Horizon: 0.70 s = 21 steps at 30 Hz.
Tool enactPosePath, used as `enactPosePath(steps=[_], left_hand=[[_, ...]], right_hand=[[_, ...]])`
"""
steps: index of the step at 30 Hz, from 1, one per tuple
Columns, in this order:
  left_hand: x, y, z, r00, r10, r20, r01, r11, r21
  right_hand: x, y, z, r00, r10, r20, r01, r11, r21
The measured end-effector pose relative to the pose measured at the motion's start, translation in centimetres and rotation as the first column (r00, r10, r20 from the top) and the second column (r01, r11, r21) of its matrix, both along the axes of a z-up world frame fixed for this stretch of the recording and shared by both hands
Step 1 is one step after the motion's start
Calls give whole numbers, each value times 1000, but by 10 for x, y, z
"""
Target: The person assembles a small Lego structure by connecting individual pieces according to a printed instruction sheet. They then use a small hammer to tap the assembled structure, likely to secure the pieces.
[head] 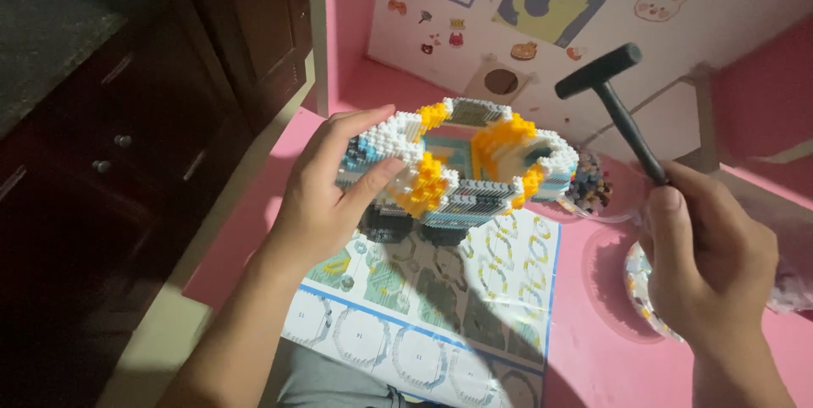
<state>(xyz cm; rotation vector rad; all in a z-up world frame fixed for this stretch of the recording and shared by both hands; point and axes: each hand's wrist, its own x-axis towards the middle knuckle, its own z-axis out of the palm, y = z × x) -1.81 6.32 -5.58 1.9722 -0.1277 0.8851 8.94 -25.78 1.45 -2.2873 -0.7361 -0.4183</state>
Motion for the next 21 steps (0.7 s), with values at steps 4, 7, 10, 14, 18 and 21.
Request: enactPosePath(steps=[4, 7, 10, 14, 18, 21], left_hand=[[3, 4, -3, 1000, -1, 21, 0, 1000, 14], [3, 4, -6, 1000, 2, 23, -2, 1000, 13], [3, 3, -8, 1000, 2, 24, -2, 1000, 2], [1, 1, -4, 1000, -5, -3, 5, 999, -33], [3, 0, -6, 1000, 16, 18, -15, 1000, -13], [3, 1, -6, 999, 21, 28, -21, 1000, -16]], right_hand=[[7, 10, 2, 993, 12, 114, -2, 996, -86], [10, 18, 4, 999, 10, 51, -3, 989, -150], [5, 24, 13, 1000, -16, 5, 17, 978, -208], [8, 22, 8, 993, 26, 111, -19, 998, -64], [1, 43, 26, 998, 16, -65, -34, 958, -283], [-7, 48, 27, 999, 3, -32, -7, 993, -118]])
